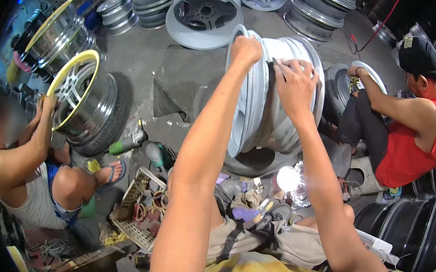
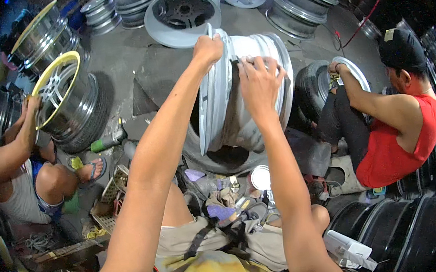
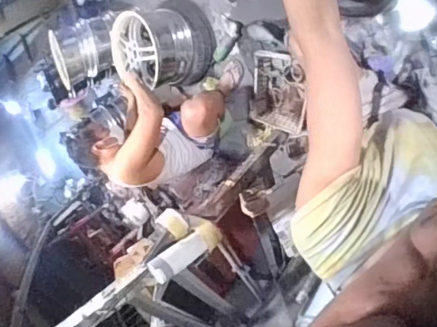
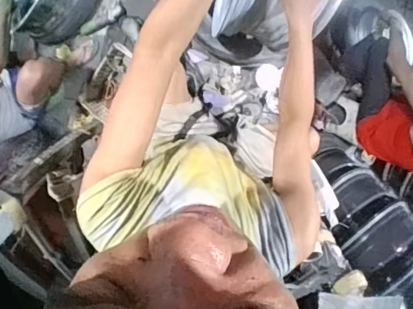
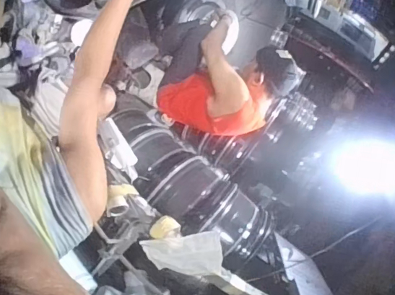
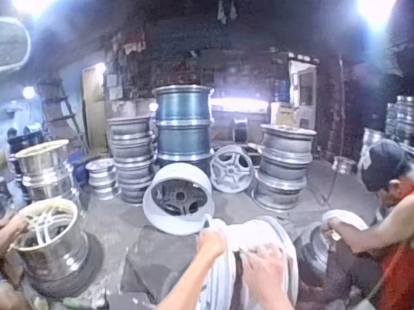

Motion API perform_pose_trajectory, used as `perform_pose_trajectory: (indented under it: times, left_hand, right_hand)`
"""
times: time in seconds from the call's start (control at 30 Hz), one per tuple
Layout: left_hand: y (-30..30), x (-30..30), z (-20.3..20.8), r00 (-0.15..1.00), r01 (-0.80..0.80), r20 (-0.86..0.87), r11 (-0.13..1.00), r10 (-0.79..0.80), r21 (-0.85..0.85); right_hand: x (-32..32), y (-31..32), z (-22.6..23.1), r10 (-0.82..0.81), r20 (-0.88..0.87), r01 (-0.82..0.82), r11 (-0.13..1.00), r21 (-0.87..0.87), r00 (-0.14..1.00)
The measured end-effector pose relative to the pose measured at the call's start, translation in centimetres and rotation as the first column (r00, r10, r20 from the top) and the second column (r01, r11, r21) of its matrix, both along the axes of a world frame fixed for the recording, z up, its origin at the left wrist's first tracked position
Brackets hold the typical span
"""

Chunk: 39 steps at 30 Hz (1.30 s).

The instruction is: The person sits on the floor in a workshop and manually sands a silver car rim using a purple sanding block. They rotate the rim to sand different sections of the outer lip and inner barrel. Other workers are visible in the background performing similar tasks on other rims.

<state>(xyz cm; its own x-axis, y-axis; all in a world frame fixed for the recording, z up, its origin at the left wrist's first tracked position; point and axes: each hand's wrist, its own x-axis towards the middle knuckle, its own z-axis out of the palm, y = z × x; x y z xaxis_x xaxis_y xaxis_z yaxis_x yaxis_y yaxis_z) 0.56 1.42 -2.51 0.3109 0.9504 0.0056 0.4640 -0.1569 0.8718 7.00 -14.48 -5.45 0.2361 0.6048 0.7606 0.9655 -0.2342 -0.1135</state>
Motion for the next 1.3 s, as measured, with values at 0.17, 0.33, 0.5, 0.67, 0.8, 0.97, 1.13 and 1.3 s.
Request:
perform_pose_trajectory:
  times: [0.17,0.33,0.5,0.67,0.8,0.97,1.13,1.3]
  left_hand:
    - [-0.4,1.4,0.4,0.997,0.061,-0.042,0.997,-0.063,-0.045]
    - [-0.1,0.7,0.5,0.998,-0.014,-0.068,1.000,0.012,-0.018]
    - [-1.1,0.6,1.6,0.985,-0.056,-0.156,0.995,0.068,0.078]
    - [-2.6,0.0,2.6,0.968,-0.084,-0.217,0.976,0.128,0.202]
    - [-2.6,0.1,2.7,0.949,-0.076,-0.271,0.952,0.161,0.297]
    - [-2.1,-0.2,2.9,0.874,-0.010,-0.449,0.931,0.185,0.365]
    - [-1.7,-0.1,3.0,0.825,0.002,-0.512,0.904,0.239,0.427]
    - [-1.1,-0.6,2.7,0.831,-0.037,-0.486,0.900,0.269,0.434]
  right_hand:
    - [4.9,2.5,1.3,-0.081,0.038,0.084,0.990,-0.113,0.996]
    - [3.7,1.5,0.6,-0.050,0.030,0.052,0.995,-0.084,0.998]
    - [-1.8,-9.5,-1.3,0.067,-0.066,-0.070,0.996,-0.057,0.996]
    - [-2.5,-16.4,-3.2,0.187,-0.376,-0.156,0.981,0.112,0.908]
    - [-2.6,-18.8,-7.0,0.296,-0.886,-0.238,0.946,0.220,0.356]
    - [-2.5,-20.6,-8.4,0.230,-0.902,-0.176,0.934,0.310,-0.364]
    - [-3.0,-21.6,-9.3,0.274,-0.921,-0.222,0.914,0.339,-0.277]
    - [-2.8,-22.0,-8.6,0.232,-0.972,-0.216,0.951,0.220,0.032]
